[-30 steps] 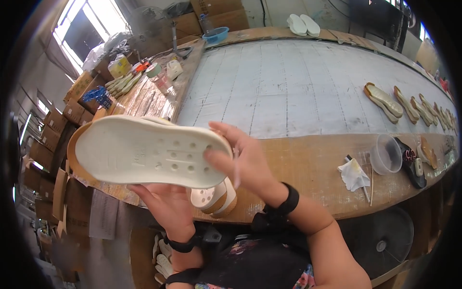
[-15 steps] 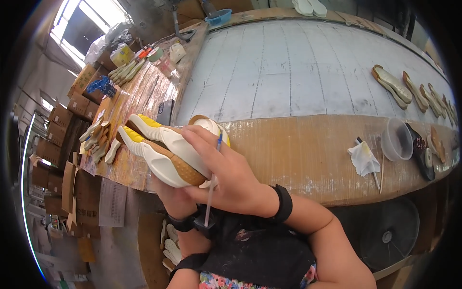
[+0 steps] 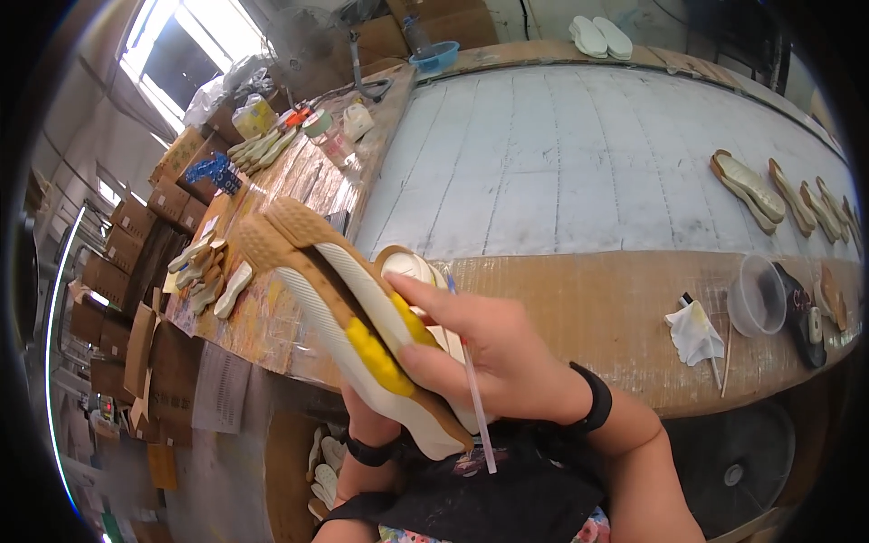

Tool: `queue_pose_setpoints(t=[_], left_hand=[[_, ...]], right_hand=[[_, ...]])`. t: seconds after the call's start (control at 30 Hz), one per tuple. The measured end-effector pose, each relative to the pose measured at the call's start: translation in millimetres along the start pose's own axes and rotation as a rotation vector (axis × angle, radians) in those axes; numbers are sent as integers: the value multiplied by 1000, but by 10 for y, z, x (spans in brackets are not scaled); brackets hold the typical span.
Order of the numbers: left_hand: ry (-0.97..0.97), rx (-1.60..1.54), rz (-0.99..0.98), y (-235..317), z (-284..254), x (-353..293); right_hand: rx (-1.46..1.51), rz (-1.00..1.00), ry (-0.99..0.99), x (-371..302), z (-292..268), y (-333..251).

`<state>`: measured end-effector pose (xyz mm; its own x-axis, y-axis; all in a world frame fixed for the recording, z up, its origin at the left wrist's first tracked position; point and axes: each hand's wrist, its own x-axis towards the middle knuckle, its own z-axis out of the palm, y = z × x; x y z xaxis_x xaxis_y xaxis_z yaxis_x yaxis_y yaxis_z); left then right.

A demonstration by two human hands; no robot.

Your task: Manually assemble shoe outsoles with insoles and mark them for quality control.

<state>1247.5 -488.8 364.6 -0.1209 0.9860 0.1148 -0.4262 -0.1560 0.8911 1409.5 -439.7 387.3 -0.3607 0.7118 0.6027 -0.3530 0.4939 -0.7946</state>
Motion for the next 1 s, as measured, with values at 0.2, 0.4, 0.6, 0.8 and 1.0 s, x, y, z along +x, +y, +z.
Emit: queue_pose_setpoints(t=[0.2, 0.4, 0.6, 0.8, 1.0], left_hand=[[-39, -61, -50, -26, 83, -26], [-69, -28, -42, -72, 96, 33], [90, 133, -107, 436, 117, 97], [52, 219, -329, 473, -304, 557], [52, 502, -320, 487, -693, 353]], right_hand=[[146, 51, 9, 225, -166, -188], [103, 131, -3, 231, -242, -155], [202, 209, 39, 336, -325, 262], [146, 786, -185, -123, -255, 1369], [292, 617, 75, -305, 500, 1410]])
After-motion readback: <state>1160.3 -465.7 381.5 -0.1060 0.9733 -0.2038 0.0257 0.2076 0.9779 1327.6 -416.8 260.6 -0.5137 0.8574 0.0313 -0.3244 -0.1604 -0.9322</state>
